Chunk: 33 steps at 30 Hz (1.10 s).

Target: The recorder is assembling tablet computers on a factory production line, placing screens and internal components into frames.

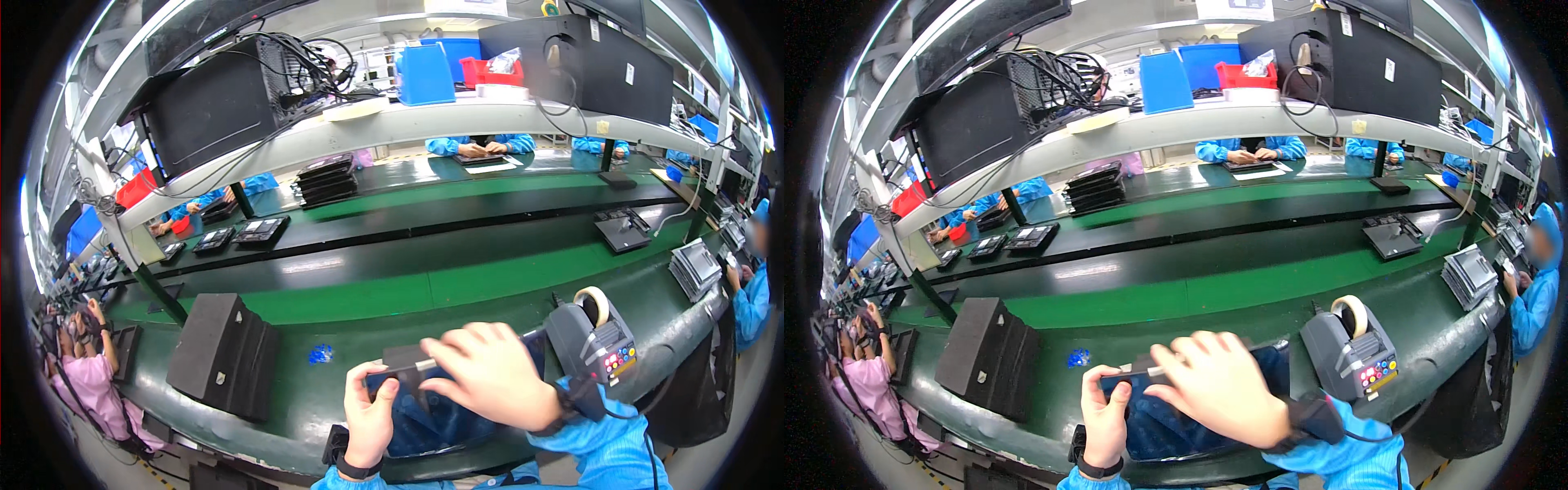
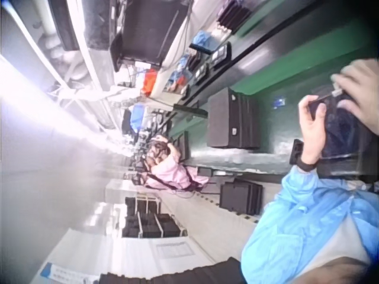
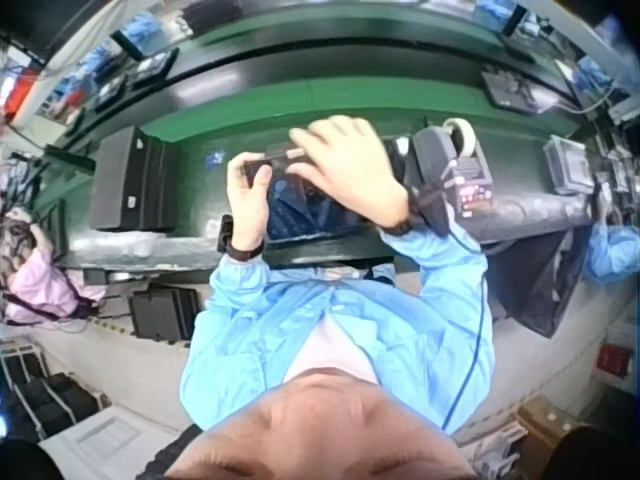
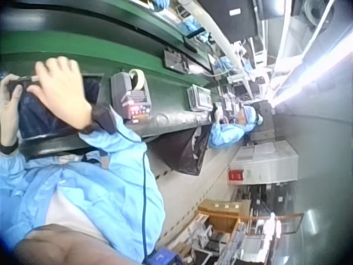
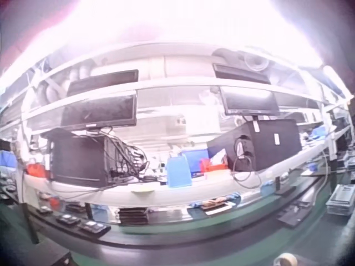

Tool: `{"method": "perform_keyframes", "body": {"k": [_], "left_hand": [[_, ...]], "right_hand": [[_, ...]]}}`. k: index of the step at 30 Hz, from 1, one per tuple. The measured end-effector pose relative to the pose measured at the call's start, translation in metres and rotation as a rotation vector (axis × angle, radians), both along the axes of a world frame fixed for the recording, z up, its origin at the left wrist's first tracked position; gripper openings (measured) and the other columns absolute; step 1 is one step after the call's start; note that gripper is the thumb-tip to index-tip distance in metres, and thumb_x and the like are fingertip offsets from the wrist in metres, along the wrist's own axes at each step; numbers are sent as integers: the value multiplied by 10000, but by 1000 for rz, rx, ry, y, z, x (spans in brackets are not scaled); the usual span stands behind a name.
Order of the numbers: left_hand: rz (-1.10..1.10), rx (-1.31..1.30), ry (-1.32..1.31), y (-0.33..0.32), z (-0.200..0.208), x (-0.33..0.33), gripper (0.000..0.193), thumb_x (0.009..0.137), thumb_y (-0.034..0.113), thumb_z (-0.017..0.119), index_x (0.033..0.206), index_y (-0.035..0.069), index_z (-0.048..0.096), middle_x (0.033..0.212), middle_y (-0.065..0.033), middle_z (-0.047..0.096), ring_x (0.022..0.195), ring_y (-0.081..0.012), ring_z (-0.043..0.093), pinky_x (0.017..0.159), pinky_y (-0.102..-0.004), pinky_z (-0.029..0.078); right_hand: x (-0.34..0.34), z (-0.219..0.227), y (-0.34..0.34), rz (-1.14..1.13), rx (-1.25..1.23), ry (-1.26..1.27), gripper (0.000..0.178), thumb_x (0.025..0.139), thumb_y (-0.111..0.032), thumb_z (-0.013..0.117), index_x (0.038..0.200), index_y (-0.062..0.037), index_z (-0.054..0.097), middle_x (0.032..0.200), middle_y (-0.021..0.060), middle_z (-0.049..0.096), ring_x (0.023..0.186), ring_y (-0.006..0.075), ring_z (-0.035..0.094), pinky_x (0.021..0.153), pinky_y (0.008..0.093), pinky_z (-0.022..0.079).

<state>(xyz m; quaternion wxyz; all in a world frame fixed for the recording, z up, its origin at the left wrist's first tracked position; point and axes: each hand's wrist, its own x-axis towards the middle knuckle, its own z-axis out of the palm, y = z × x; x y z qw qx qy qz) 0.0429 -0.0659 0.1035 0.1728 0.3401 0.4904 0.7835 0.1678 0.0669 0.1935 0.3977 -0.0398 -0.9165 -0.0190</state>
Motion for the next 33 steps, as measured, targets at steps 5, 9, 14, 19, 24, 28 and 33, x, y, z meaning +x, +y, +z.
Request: {"method": "perform_keyframes", "body": {"k": [5,9,14,19,24,28,33], "left_hand": [[165,46,-200,-5,-7,-37,228,899,54,591,1094,88,480,962,-20,541,866,-105,526,773,-238,450],[141,60,-448,7,-6,-38,202,910,117,580,1082,149,479,861,31,552,627,-63,515,515,-194,424],[159,80,-649,20,-33,-12,166,916,148,581,1059,169,498,842,58,572,602,-37,499,499,-171,406],[196,81,-670,22,-48,6,175,925,132,567,1082,126,490,911,27,566,794,-63,530,695,-212,454],[290,61,-624,11,-40,29,208,937,128,549,1112,89,444,985,-48,557,886,-117,544,776,-262,472],[248,-104,-289,-21,-46,5,227,969,169,482,1150,42,434,1144,-139,553,1038,-216,553,900,-344,467],[-309,-167,-258,-15,-4,-15,436,971,330,460,1258,3,433,1257,-161,520,1195,-255,489,989,-386,406]], "right_hand": [[76,-34,-39,97,-937,-138,209,814,-85,568,619,-35,622,583,62,582,575,204,593,540,322,474],[71,-91,-56,-56,-1447,-403,198,928,-176,526,884,3,598,752,73,617,708,217,613,667,345,480],[26,-113,-67,80,-1360,460,309,912,-145,576,1131,68,531,1124,107,579,941,217,574,838,311,450],[17,-94,-60,-98,-1687,467,317,956,-247,522,991,57,606,862,91,633,769,200,566,731,313,455],[17,-125,-44,283,-1897,703,264,930,-132,544,1127,42,516,1069,120,596,922,202,598,814,336,502],[51,-124,2,281,-1893,378,318,889,-137,580,1138,56,539,995,94,622,896,177,610,784,310,508],[86,-119,26,103,-1641,-279,382,859,-271,638,1086,32,588,962,40,617,855,127,531,759,296,457]]}}
